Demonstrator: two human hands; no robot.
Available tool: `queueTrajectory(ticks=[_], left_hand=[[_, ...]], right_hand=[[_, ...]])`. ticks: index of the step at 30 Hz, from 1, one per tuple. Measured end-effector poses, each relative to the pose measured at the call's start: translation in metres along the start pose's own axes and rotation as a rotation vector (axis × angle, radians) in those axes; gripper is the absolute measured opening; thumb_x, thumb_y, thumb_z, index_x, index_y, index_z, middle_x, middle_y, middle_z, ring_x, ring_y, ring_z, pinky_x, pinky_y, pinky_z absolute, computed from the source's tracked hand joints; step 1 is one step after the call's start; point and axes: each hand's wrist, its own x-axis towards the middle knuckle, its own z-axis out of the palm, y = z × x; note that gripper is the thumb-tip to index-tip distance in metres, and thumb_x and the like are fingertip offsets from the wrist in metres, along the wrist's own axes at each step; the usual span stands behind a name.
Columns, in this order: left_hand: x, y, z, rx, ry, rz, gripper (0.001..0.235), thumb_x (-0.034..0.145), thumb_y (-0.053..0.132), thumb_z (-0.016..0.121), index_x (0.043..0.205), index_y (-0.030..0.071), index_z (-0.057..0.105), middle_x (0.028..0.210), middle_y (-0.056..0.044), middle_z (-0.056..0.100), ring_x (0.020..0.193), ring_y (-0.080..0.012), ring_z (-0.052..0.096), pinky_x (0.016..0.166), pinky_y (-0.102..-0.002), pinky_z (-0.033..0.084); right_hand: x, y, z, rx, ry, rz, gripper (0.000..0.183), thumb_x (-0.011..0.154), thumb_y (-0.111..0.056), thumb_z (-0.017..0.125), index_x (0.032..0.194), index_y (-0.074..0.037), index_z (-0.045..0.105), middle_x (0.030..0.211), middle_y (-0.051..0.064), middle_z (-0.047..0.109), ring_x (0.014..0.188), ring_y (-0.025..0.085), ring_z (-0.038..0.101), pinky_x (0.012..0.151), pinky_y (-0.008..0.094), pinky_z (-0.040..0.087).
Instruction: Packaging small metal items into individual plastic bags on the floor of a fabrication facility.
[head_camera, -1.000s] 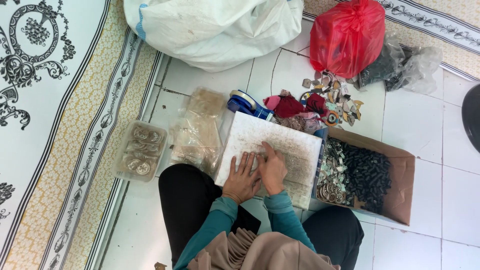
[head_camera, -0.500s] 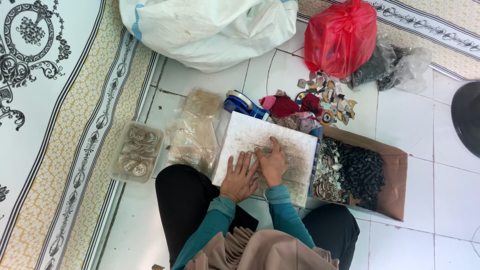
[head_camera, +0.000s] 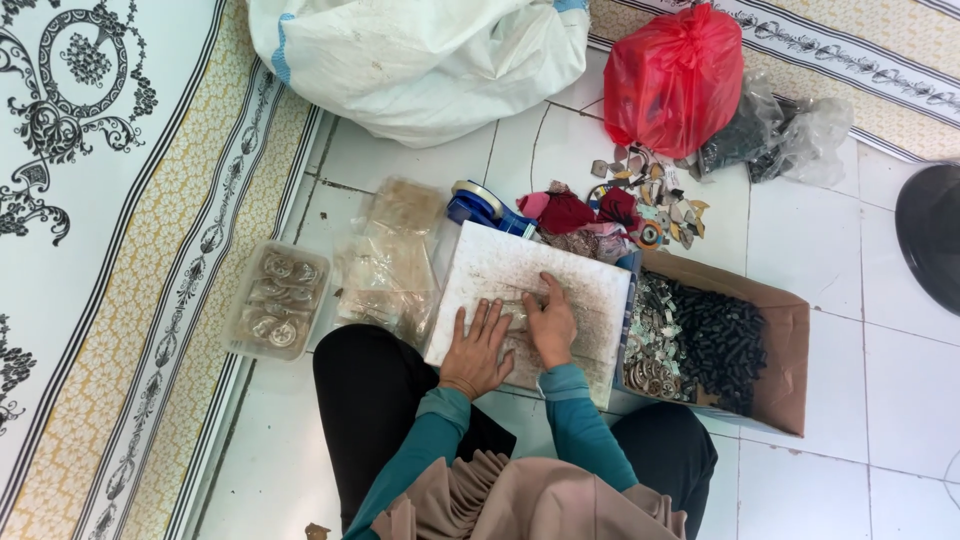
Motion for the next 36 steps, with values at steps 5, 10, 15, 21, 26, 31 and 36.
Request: queueTrajectory(ticks=[5, 10, 15, 21, 26, 31, 36], left_hand=[[-0.001, 0.001, 0.002, -0.003, 0.018, -0.006, 0.073, 0.09, 0.047, 0.044, 0.155, 0.015, 0.037, 0.16, -0.014, 0.04, 0.146, -0.0314, 0.04, 0.12, -0.064, 0.026], [-0.002, 0.0, 0.002, -0.018, -0.018, -0.004, 0.072, 0.091, 0.048, 0.044, 0.156, 0.018, 0.036, 0.16, -0.012, 0.04, 0.145, -0.0311, 0.04, 0.119, -0.064, 0.024], [-0.005, -0.001, 0.004, -0.119, -0.07, -0.03, 0.067, 0.091, 0.049, 0.052, 0.15, 0.019, 0.043, 0.157, -0.011, 0.044, 0.143, -0.0314, 0.043, 0.119, -0.064, 0.023], [-0.018, 0.007, -0.026, -0.251, -0.168, -0.145, 0.051, 0.093, 0.039, 0.064, 0.139, 0.023, 0.05, 0.141, -0.006, 0.058, 0.137, -0.0284, 0.05, 0.119, -0.062, 0.025], [-0.032, 0.007, -0.031, -0.408, -0.244, -0.28, 0.037, 0.097, 0.032, 0.064, 0.132, 0.026, 0.055, 0.118, 0.001, 0.067, 0.121, -0.0216, 0.062, 0.114, -0.051, 0.033], [-0.039, -0.004, -0.067, -0.931, -0.319, -0.77, 0.03, 0.102, 0.041, 0.063, 0.128, 0.027, 0.065, 0.106, 0.0, 0.074, 0.105, -0.021, 0.071, 0.097, -0.037, 0.051], [-0.028, -0.022, -0.12, -1.686, -0.079, -1.457, 0.039, 0.094, 0.038, 0.077, 0.114, 0.006, 0.066, 0.1, -0.003, 0.053, 0.098, -0.0182, 0.055, 0.085, -0.033, 0.05]], right_hand=[[-0.004, 0.038, 0.0, 0.181, -0.065, -0.026, 0.053, 0.097, -0.045, 0.069, 0.146, -0.029, 0.058, 0.098, 0.006, 0.062, 0.094, 0.025, 0.066, 0.084, 0.041, 0.049], [-0.014, 0.058, 0.009, 0.209, -0.049, -0.124, 0.054, 0.087, -0.036, 0.079, 0.139, -0.028, 0.067, 0.101, 0.007, 0.061, 0.096, 0.023, 0.065, 0.088, 0.037, 0.053], [-0.028, 0.057, 0.011, 0.173, -0.012, -0.092, 0.049, 0.091, -0.032, 0.074, 0.14, -0.028, 0.066, 0.1, 0.014, 0.068, 0.099, 0.032, 0.068, 0.088, 0.044, 0.055], [-0.057, 0.057, 0.018, 0.518, 0.026, 0.014, 0.042, 0.086, -0.014, 0.074, 0.128, -0.02, 0.074, 0.08, 0.004, 0.066, 0.075, 0.013, 0.061, 0.067, 0.028, 0.05], [-0.096, 0.007, 0.001, 0.837, -0.041, -0.008, 0.038, 0.09, -0.005, 0.07, 0.128, -0.007, 0.071, 0.083, 0.0, 0.054, 0.074, 0.011, 0.055, 0.066, 0.023, 0.047], [-0.102, -0.017, -0.002, 0.82, -0.116, -0.109, 0.034, 0.095, -0.01, 0.07, 0.129, -0.009, 0.071, 0.106, 0.004, 0.066, 0.094, 0.013, 0.059, 0.08, 0.026, 0.05], [-0.103, -0.029, 0.018, 0.673, -0.381, -0.106, 0.062, 0.091, -0.009, 0.072, 0.15, -0.015, 0.054, 0.131, 0.017, 0.061, 0.114, 0.027, 0.061, 0.093, 0.044, 0.054]])
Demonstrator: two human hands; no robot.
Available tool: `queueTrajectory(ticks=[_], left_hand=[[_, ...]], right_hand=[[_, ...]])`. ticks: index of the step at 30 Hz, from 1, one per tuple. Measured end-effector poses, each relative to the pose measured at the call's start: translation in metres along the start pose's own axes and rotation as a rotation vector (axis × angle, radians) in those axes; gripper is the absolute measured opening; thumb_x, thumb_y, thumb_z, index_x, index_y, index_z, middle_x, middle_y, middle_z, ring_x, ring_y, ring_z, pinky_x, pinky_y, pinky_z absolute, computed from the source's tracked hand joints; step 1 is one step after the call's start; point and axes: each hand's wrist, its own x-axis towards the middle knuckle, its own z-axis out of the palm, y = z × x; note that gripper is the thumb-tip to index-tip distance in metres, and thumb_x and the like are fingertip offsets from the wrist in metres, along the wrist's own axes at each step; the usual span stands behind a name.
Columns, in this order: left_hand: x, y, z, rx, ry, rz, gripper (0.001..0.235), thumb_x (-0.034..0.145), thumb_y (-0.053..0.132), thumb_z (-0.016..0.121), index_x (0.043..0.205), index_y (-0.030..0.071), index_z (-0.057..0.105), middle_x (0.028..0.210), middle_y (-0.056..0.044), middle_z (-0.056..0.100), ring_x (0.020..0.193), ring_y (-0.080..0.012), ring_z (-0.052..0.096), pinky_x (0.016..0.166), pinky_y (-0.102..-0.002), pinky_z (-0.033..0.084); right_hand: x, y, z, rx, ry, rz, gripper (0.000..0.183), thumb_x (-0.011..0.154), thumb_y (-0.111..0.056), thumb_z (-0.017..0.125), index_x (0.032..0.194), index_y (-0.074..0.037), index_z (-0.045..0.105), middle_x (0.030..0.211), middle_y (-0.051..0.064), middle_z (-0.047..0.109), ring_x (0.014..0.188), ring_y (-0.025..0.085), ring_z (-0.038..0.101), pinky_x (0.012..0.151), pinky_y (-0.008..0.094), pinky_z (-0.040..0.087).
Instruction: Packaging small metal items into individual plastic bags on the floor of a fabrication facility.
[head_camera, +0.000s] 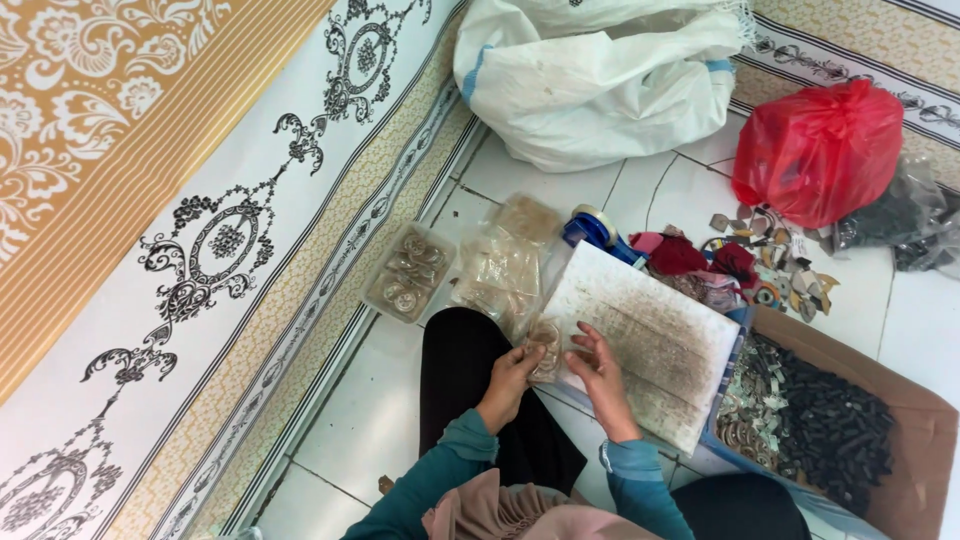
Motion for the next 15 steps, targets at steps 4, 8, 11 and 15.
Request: queueTrajectory(ticks=[4, 8, 11, 15], left_hand=[[-0.009, 0.028, -0.014, -0.148, 0.069, 0.013, 0.042, 0.095, 0.035, 0.076, 0.119, 0.003, 0.062, 0.104, -0.004, 0.05, 0.1, -0.0192, 0.052, 0.088, -0.033, 0.048], [0.0, 0.037, -0.039, -0.195, 0.098, 0.036, 0.048, 0.092, 0.03, 0.079, 0.128, 0.005, 0.06, 0.106, -0.005, 0.051, 0.1, -0.0198, 0.054, 0.089, -0.034, 0.05], [0.006, 0.054, -0.058, -0.167, 0.128, 0.099, 0.047, 0.093, 0.024, 0.078, 0.131, 0.005, 0.058, 0.105, -0.007, 0.054, 0.099, -0.0212, 0.058, 0.089, -0.037, 0.053], [0.023, 0.07, -0.096, -0.108, 0.216, 0.17, 0.042, 0.096, 0.022, 0.073, 0.13, 0.002, 0.058, 0.103, -0.007, 0.054, 0.098, -0.02, 0.06, 0.088, -0.034, 0.056]], right_hand=[[0.016, 0.024, 0.039, 0.087, -0.16, -0.017, 0.066, 0.09, 0.0, 0.072, 0.151, -0.015, 0.052, 0.107, 0.01, 0.072, 0.088, 0.018, 0.068, 0.074, 0.033, 0.061], [0.03, 0.013, 0.066, 0.147, -0.203, -0.056, 0.056, 0.09, 0.003, 0.069, 0.144, -0.009, 0.056, 0.094, 0.011, 0.072, 0.074, 0.015, 0.066, 0.065, 0.029, 0.059], [0.045, 0.009, 0.084, 0.114, -0.226, -0.067, 0.049, 0.089, 0.004, 0.069, 0.137, -0.007, 0.061, 0.093, 0.011, 0.072, 0.077, 0.015, 0.066, 0.064, 0.028, 0.06], [0.062, 0.008, 0.112, -0.028, -0.252, -0.062, 0.032, 0.09, 0.0, 0.07, 0.12, -0.009, 0.072, 0.093, 0.012, 0.073, 0.079, 0.016, 0.068, 0.063, 0.026, 0.06]])
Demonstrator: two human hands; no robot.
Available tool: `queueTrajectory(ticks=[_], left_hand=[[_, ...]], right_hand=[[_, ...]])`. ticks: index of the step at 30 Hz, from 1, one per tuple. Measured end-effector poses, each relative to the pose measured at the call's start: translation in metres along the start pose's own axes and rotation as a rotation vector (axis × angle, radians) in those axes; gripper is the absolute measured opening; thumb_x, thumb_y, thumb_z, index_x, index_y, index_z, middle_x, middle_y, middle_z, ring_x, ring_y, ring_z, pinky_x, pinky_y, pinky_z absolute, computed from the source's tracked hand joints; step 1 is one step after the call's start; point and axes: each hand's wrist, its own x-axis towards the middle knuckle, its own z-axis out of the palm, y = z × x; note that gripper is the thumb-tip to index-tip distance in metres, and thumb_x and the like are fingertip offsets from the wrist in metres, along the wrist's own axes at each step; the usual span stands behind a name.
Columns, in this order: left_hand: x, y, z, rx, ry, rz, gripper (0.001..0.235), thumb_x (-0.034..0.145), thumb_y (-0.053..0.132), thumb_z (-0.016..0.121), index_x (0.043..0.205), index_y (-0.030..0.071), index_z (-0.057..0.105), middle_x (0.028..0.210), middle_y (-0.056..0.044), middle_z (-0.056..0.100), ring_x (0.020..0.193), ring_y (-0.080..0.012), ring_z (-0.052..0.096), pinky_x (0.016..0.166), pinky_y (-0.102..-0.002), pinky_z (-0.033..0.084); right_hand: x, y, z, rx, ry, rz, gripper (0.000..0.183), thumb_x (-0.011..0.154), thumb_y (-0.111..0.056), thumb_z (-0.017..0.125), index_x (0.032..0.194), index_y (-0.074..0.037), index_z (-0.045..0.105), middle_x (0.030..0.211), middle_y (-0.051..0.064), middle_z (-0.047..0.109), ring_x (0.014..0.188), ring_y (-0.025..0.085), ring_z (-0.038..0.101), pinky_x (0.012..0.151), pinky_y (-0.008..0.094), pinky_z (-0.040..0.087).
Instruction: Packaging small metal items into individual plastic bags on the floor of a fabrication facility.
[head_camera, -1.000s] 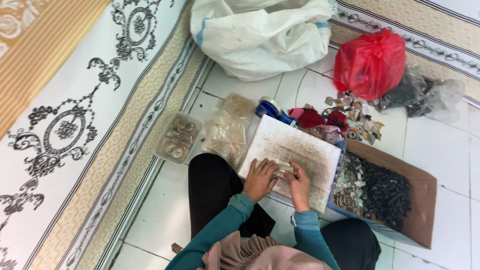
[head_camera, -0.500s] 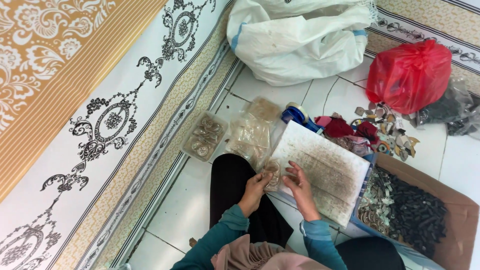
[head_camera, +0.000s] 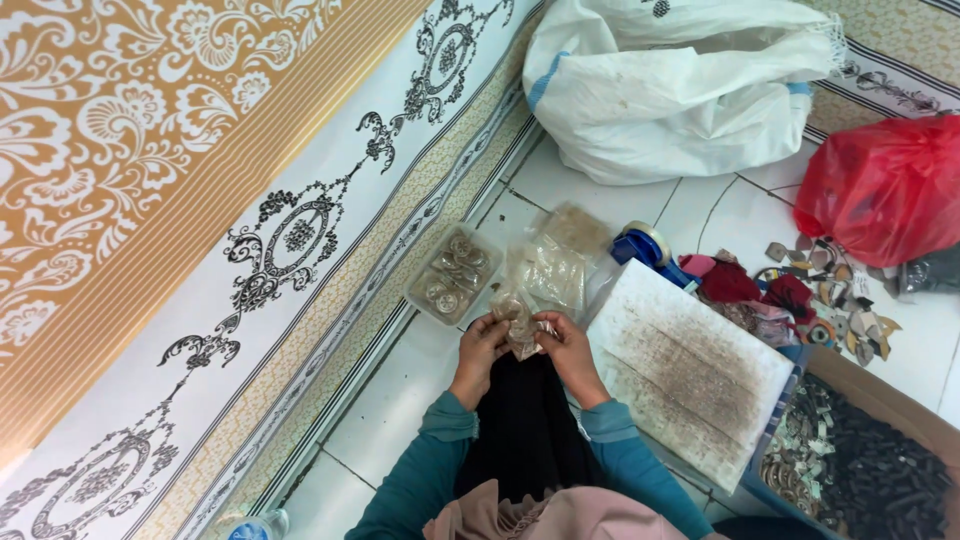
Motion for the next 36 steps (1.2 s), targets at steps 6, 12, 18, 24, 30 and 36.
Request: queueTrajectory(ticks=[6, 12, 18, 24, 30, 36], left_hand=[[0.053, -0.009, -0.06, 0.163, 0.154, 0.108, 0.047, 0.1, 0.018, 0.065, 0.14, -0.004, 0.052, 0.112, -0.018, 0.064, 0.105, -0.0239, 0.064, 0.087, -0.033, 0.059], [0.049, 0.043, -0.077, 0.268, 0.304, 0.208, 0.066, 0.101, 0.019, 0.057, 0.155, -0.007, 0.028, 0.145, -0.038, 0.041, 0.138, -0.0499, 0.043, 0.113, -0.056, 0.043], [0.017, 0.082, -0.055, 0.252, 0.218, 0.102, 0.084, 0.099, 0.017, 0.053, 0.161, -0.003, 0.0, 0.162, -0.038, 0.006, 0.151, -0.0512, 0.017, 0.123, -0.064, 0.023], [0.027, 0.033, -0.05, 0.231, 0.21, 0.168, 0.07, 0.099, 0.015, 0.055, 0.159, -0.002, 0.024, 0.154, -0.034, 0.034, 0.144, -0.0465, 0.038, 0.118, -0.057, 0.037], [0.03, 0.011, 0.025, 0.284, 0.028, 0.209, 0.041, 0.1, 0.008, 0.052, 0.141, 0.007, 0.056, 0.118, -0.011, 0.063, 0.109, -0.0196, 0.061, 0.094, -0.033, 0.048], [0.034, -0.035, 0.134, 0.418, -0.335, 0.206, 0.033, 0.102, 0.014, 0.055, 0.134, 0.009, 0.063, 0.114, -0.013, 0.069, 0.105, -0.0227, 0.067, 0.091, -0.037, 0.052]], right_hand=[[0.036, -0.008, 0.048, -0.271, -0.114, 0.009, 0.025, 0.092, -0.008, 0.07, 0.114, -0.011, 0.081, 0.11, 0.016, 0.076, 0.099, 0.029, 0.073, 0.082, 0.036, 0.062], [0.069, -0.015, 0.099, -0.426, -0.304, -0.059, 0.037, 0.096, -0.013, 0.067, 0.131, -0.021, 0.073, 0.129, 0.012, 0.066, 0.118, 0.031, 0.066, 0.097, 0.041, 0.058], [0.075, 0.005, 0.108, -0.671, -0.383, -0.154, 0.036, 0.104, -0.016, 0.058, 0.138, -0.017, 0.066, 0.144, 0.024, 0.054, 0.132, 0.044, 0.056, 0.107, 0.053, 0.053], [0.061, -0.004, 0.069, -0.633, -0.25, -0.201, 0.03, 0.102, -0.017, 0.061, 0.131, -0.017, 0.07, 0.136, 0.02, 0.062, 0.13, 0.04, 0.058, 0.108, 0.049, 0.052], [0.035, -0.027, -0.01, -0.426, -0.043, -0.115, 0.03, 0.096, -0.01, 0.066, 0.124, -0.016, 0.075, 0.122, 0.016, 0.07, 0.107, 0.033, 0.071, 0.088, 0.041, 0.06], [0.003, -0.028, -0.139, -0.294, 0.366, -0.085, 0.026, 0.094, -0.011, 0.069, 0.118, -0.015, 0.079, 0.109, 0.014, 0.076, 0.096, 0.028, 0.076, 0.082, 0.041, 0.062]])
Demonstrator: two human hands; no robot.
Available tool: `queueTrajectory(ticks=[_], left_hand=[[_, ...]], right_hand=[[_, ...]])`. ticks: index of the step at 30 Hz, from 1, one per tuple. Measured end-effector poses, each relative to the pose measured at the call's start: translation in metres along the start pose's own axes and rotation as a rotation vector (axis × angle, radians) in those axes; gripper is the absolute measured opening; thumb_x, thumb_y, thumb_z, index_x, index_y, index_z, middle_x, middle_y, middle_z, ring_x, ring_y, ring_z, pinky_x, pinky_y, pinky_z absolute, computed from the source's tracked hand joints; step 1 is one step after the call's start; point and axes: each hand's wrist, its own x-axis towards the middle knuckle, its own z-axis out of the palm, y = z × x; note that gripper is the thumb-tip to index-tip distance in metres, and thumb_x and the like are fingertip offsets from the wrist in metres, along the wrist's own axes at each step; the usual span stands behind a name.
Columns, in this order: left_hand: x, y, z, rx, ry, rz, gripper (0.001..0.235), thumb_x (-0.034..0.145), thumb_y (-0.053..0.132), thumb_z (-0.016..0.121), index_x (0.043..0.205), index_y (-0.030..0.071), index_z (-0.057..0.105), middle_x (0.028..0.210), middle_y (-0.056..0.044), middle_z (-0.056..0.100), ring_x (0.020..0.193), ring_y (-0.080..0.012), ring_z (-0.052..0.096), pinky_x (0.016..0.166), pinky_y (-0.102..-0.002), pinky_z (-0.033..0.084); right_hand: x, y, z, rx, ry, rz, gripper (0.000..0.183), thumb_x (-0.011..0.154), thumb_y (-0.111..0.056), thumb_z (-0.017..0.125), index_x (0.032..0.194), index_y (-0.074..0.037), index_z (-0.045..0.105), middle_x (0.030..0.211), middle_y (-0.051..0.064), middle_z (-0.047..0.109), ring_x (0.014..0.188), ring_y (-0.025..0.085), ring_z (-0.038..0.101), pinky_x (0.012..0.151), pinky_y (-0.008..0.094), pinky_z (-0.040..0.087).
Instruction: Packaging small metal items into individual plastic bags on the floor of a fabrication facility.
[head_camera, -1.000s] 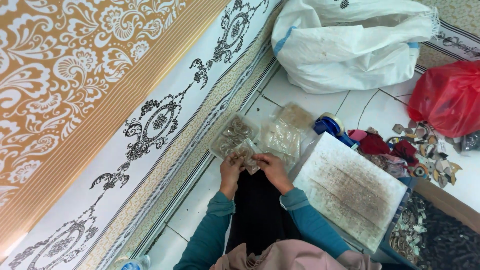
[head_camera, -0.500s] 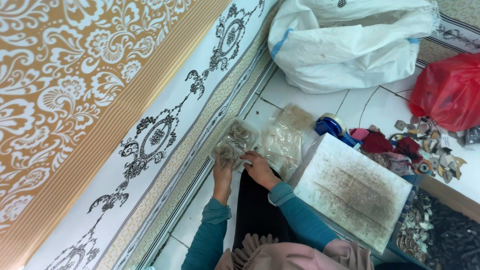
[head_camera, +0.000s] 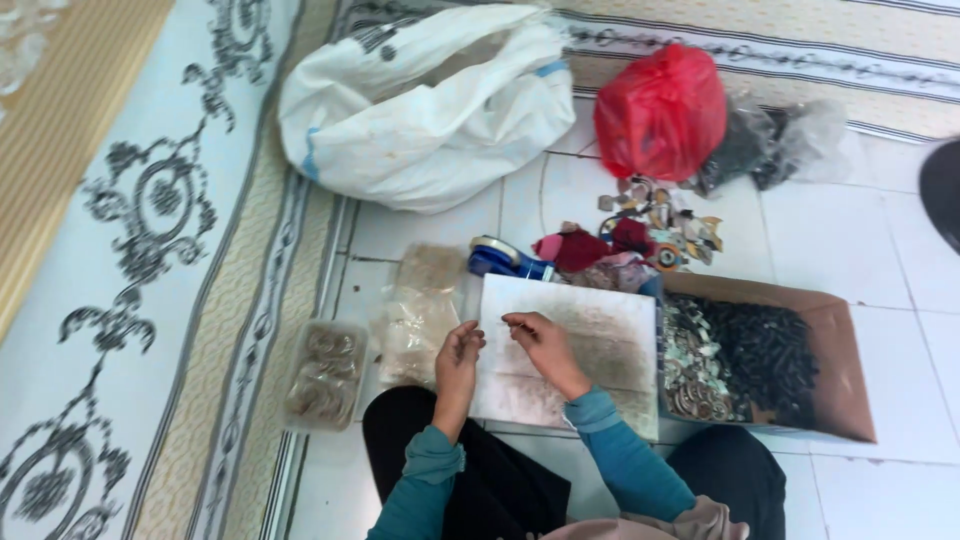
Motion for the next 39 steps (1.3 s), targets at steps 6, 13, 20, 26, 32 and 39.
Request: queueTrajectory(ticks=[6, 13, 20, 26, 32, 39], left_hand=[[0.027, -0.062, 0.104, 0.183, -0.274, 0.048, 0.028, 0.1, 0.021, 0.062, 0.124, 0.013, 0.072, 0.1, -0.013, 0.075, 0.097, -0.0218, 0.074, 0.088, -0.036, 0.057], [0.016, -0.068, 0.119, 0.361, -0.377, -0.031, 0.033, 0.097, 0.014, 0.056, 0.126, 0.008, 0.069, 0.122, -0.004, 0.075, 0.106, -0.0158, 0.071, 0.095, -0.025, 0.054], [0.014, -0.065, 0.114, 0.289, -0.436, -0.061, 0.035, 0.096, 0.007, 0.058, 0.129, 0.006, 0.069, 0.123, -0.005, 0.074, 0.108, -0.0153, 0.068, 0.098, -0.026, 0.052], [0.017, -0.075, 0.111, 0.265, -0.427, -0.075, 0.034, 0.097, 0.01, 0.058, 0.128, 0.006, 0.07, 0.121, -0.006, 0.074, 0.107, -0.0151, 0.068, 0.097, -0.026, 0.052], [0.006, -0.024, 0.122, -0.023, -0.389, -0.363, 0.064, 0.095, 0.045, 0.047, 0.145, 0.006, 0.052, 0.137, -0.014, 0.062, 0.123, -0.0247, 0.058, 0.105, -0.034, 0.041], [-0.039, -0.022, 0.125, -0.598, -0.492, -0.672, 0.049, 0.09, 0.005, 0.056, 0.137, -0.007, 0.055, 0.116, -0.021, 0.067, 0.099, -0.029, 0.066, 0.092, -0.035, 0.055]], right_hand=[[0.05, 0.078, -0.104, -0.193, 0.349, 0.011, 0.025, 0.093, -0.012, 0.069, 0.115, -0.017, 0.079, 0.107, 0.012, 0.074, 0.098, 0.029, 0.072, 0.077, 0.037, 0.06], [0.123, 0.153, -0.134, -0.613, 0.446, -0.287, 0.034, 0.074, 0.006, 0.066, 0.102, -0.009, 0.077, 0.122, 0.002, 0.067, 0.109, 0.03, 0.058, 0.099, 0.04, 0.046], [0.164, 0.18, -0.134, -0.838, 0.045, 0.236, 0.039, 0.092, -0.023, 0.057, 0.129, -0.019, 0.067, 0.157, 0.003, 0.038, 0.138, 0.037, 0.036, 0.11, 0.061, 0.031], [0.109, 0.124, -0.16, 0.008, 0.229, 0.111, 0.04, 0.093, -0.018, 0.064, 0.132, -0.007, 0.067, 0.144, 0.01, 0.062, 0.133, 0.026, 0.058, 0.112, 0.034, 0.045], [-0.046, -0.01, -0.166, 0.385, 0.015, -0.056, 0.04, 0.097, -0.024, 0.058, 0.132, -0.008, 0.067, 0.141, 0.014, 0.065, 0.132, 0.03, 0.061, 0.118, 0.044, 0.043], [-0.188, -0.073, -0.118, 0.717, -0.524, -0.003, 0.029, 0.1, -0.012, 0.06, 0.125, -0.002, 0.07, 0.126, 0.012, 0.073, 0.119, 0.021, 0.066, 0.109, 0.033, 0.049]])
